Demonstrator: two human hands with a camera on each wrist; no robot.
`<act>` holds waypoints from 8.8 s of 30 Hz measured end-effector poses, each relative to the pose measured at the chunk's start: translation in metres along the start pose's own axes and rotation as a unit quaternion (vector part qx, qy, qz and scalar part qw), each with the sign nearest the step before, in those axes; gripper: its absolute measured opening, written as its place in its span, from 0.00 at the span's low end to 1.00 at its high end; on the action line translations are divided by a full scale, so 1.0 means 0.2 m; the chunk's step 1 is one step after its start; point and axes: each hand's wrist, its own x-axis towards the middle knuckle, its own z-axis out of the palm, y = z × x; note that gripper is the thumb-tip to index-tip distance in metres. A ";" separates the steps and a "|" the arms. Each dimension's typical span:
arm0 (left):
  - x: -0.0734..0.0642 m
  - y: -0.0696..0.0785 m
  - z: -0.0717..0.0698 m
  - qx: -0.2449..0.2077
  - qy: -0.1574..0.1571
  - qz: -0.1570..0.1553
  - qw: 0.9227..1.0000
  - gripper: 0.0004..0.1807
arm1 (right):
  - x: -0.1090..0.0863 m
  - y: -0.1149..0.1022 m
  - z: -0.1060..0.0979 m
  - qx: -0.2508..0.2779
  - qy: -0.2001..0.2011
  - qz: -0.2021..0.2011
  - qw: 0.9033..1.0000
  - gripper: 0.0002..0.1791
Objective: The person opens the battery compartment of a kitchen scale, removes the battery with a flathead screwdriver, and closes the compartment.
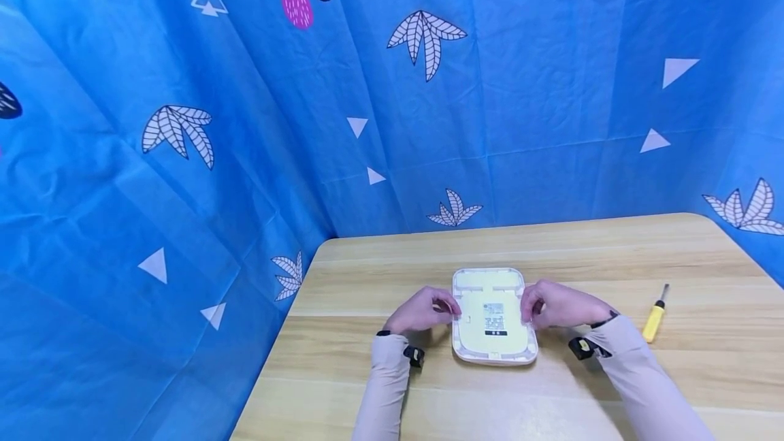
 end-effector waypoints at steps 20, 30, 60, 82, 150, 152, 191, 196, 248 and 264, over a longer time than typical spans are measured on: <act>0.10 -0.10 -0.12 -0.254 0.191 -0.130 0.939 0.18 | -0.05 -0.05 0.03 0.249 0.168 0.168 0.939 0.30; 0.24 -0.15 -0.06 -0.288 0.166 -0.179 0.926 0.24 | -0.17 -0.01 0.14 0.308 0.142 0.216 0.916 0.34; 0.35 -0.17 0.04 -0.309 0.151 -0.200 0.918 0.17 | -0.28 -0.03 0.35 0.384 0.085 0.197 0.898 0.39; 0.19 -0.21 0.01 -0.356 0.135 -0.176 0.908 0.19 | -0.29 0.04 0.24 0.331 0.104 0.220 0.912 0.30; -0.06 -0.12 0.03 -0.324 -0.008 -0.202 0.924 0.24 | 0.01 0.25 -0.08 0.125 0.122 0.295 0.939 0.25; -0.04 -0.15 0.03 -0.337 0.019 -0.200 0.920 0.22 | -0.02 0.25 -0.08 0.146 0.117 0.290 0.939 0.25; 0.00 -0.13 0.12 -0.386 0.104 -0.196 0.895 0.25 | -0.15 0.12 -0.02 0.121 0.120 0.262 0.950 0.23; 0.00 -0.14 0.12 -0.394 0.101 -0.194 0.893 0.24 | -0.14 0.07 -0.05 0.033 0.141 0.220 0.965 0.19; 0.00 -0.17 0.11 -0.396 0.096 -0.188 0.894 0.23 | 0.02 -0.33 0.34 -0.489 0.053 -0.047 0.870 0.13; 0.01 -0.17 0.10 -0.399 0.092 -0.185 0.893 0.23 | 0.02 -0.32 0.36 -0.541 0.036 -0.081 0.836 0.13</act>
